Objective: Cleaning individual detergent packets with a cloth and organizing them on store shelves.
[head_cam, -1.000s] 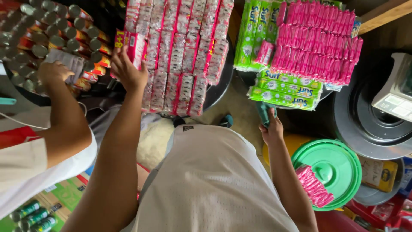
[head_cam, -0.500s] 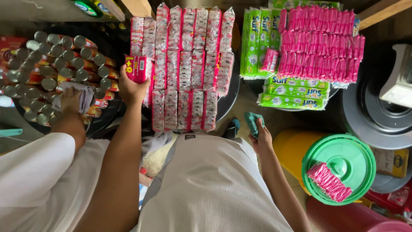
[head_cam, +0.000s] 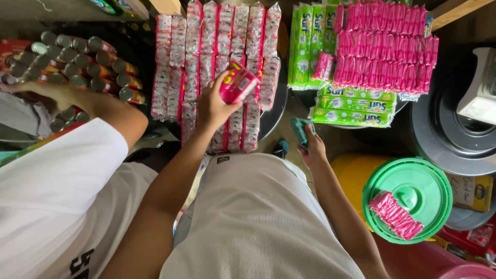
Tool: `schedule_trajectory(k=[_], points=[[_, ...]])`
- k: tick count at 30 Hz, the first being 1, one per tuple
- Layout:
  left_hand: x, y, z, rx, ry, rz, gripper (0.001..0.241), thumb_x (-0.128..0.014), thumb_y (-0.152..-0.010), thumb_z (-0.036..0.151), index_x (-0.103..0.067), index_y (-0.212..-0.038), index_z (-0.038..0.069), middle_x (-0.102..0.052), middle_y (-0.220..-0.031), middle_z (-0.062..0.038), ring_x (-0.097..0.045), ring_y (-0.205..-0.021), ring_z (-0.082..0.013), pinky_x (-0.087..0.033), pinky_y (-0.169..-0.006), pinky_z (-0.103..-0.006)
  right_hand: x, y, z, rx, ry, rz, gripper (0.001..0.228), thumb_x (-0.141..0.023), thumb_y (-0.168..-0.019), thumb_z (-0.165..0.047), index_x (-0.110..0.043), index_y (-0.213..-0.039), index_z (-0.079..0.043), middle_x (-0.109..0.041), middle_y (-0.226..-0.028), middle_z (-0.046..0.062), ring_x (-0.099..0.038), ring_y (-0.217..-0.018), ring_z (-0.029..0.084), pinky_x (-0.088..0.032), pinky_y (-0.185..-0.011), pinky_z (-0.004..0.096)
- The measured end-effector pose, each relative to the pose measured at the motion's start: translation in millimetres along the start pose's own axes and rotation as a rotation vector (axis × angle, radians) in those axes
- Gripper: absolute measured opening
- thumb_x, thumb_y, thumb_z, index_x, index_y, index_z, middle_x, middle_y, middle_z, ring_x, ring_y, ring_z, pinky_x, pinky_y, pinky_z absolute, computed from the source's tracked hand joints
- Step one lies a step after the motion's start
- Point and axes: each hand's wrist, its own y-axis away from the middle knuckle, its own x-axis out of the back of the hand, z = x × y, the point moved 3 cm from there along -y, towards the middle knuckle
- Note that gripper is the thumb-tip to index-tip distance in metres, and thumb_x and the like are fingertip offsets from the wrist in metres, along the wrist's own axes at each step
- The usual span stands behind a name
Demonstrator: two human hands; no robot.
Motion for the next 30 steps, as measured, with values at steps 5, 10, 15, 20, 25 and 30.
schedule_trajectory(k=[5,10,15,20,25,30], points=[[-33.9,18.8,19.8,0.014,-0.013,-0.012,0.093,-0.093,-0.067,0.032,-0.050,-0.149,0.018,-0.066,-0.124,-0.015,-0.065,-0.112,-0.0356,-0.051,-0.096,-0.0500,-1.4,10.2,-20.2,0.002,0.077,-0.005,0.036,-0.069,-0.095,-0.048,-0.063,-0.103,-0.013,-0.055,-0.078,-0.001,-0.047,-0.057,0.011,-0.038,-0.046,0.028],[-73.7,27.6,-11.3,0.060,-0.155,-0.058,0.095,-0.091,-0.069,0.040,-0.047,-0.150,0.017,-0.053,-0.140,-0.021,-0.054,-0.123,-0.0399,-0.043,-0.102,-0.0550,37.8,5.9,-22.7,-0.023,0.099,0.056,0.037,-0.068,-0.095,-0.048,-0.062,-0.103,-0.013,-0.055,-0.079,-0.001,-0.048,-0.059,0.010,-0.038,-0.047,0.027],[-72.0,21.9,-8.4,-0.105,-0.161,0.083,0.068,-0.082,-0.090,0.038,-0.049,-0.145,0.015,-0.044,-0.154,-0.018,-0.042,-0.143,-0.0363,-0.030,-0.112,-0.0641,62.4,5.5,-15.0,-0.070,0.080,0.099,0.035,-0.069,-0.095,-0.047,-0.061,-0.102,-0.014,-0.056,-0.079,-0.001,-0.048,-0.058,0.011,-0.037,-0.045,0.027],[-85.7,21.4,-24.6,-0.064,-0.191,-0.006,0.060,-0.078,-0.091,0.029,-0.051,-0.142,0.015,-0.047,-0.153,-0.012,-0.045,-0.144,-0.0326,-0.035,-0.112,-0.0589,54.0,-5.9,-6.3,-0.049,0.053,0.041,0.036,-0.070,-0.096,-0.047,-0.061,-0.104,-0.012,-0.055,-0.079,-0.001,-0.048,-0.059,0.011,-0.039,-0.046,0.027],[-80.2,33.3,-19.8,-0.106,-0.157,-0.024,0.066,-0.079,-0.087,0.027,-0.050,-0.144,0.012,-0.047,-0.152,-0.014,-0.046,-0.140,-0.0348,-0.038,-0.106,-0.0582,37.0,4.3,-2.4,-0.064,0.169,0.151,0.038,-0.069,-0.095,-0.050,-0.061,-0.107,-0.015,-0.055,-0.083,-0.002,-0.049,-0.064,0.010,-0.040,-0.047,0.027],[-60.4,37.0,-22.1,0.035,-0.135,-0.070,0.075,-0.082,-0.084,0.034,-0.048,-0.147,0.014,-0.046,-0.150,-0.015,-0.048,-0.134,-0.0375,-0.039,-0.100,-0.0618,25.1,8.7,0.4,-0.027,0.188,0.140,0.034,-0.068,-0.096,-0.046,-0.060,-0.113,-0.018,-0.059,-0.090,-0.001,-0.054,-0.070,0.010,-0.044,-0.051,0.028]])
